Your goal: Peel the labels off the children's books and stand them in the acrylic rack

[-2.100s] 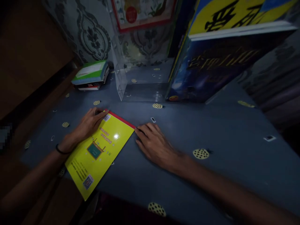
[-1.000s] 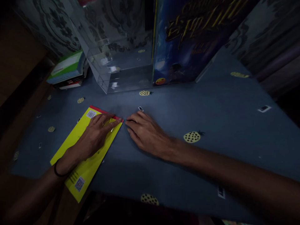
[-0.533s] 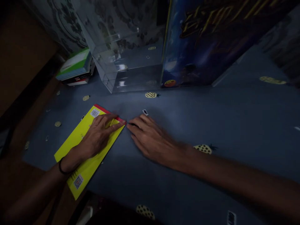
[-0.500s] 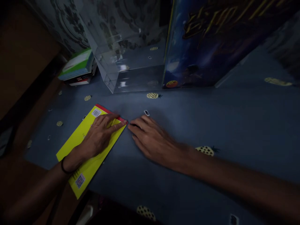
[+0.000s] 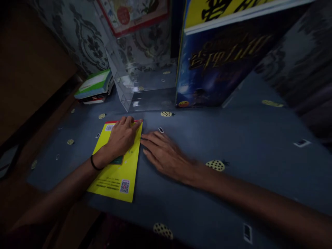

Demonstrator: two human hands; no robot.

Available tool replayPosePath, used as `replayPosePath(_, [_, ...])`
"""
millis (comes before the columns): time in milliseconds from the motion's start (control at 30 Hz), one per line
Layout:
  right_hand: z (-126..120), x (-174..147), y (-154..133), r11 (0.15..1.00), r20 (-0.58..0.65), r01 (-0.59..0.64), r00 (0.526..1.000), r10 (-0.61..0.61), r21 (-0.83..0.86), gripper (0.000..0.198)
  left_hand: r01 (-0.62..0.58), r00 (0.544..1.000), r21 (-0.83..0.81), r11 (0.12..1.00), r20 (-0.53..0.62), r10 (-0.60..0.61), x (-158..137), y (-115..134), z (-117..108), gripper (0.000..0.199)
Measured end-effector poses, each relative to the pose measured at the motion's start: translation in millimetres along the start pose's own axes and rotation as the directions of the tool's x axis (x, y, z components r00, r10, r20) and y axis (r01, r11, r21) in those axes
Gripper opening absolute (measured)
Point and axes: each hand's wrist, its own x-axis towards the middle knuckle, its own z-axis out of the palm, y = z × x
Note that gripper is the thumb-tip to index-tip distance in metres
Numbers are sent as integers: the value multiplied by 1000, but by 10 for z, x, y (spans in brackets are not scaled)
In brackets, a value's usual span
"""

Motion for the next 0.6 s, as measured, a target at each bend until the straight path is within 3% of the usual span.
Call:
replayPosePath(200, [94,19,-105,996,108,62,993,-55,-59,34,-132,991,-136,982,-44,127,63,-216,73,41])
replayPosePath(467, [124,-7,-51,998,164,40,986,-32,-45,37,-235,971,-391,890,-68,227,-266,-302,104,39])
replayPosePath(600, [145,-16,-41,999,155,37,987,-32,-29,37,-311,950,-442,841,-126,285,-369,-307,138,39])
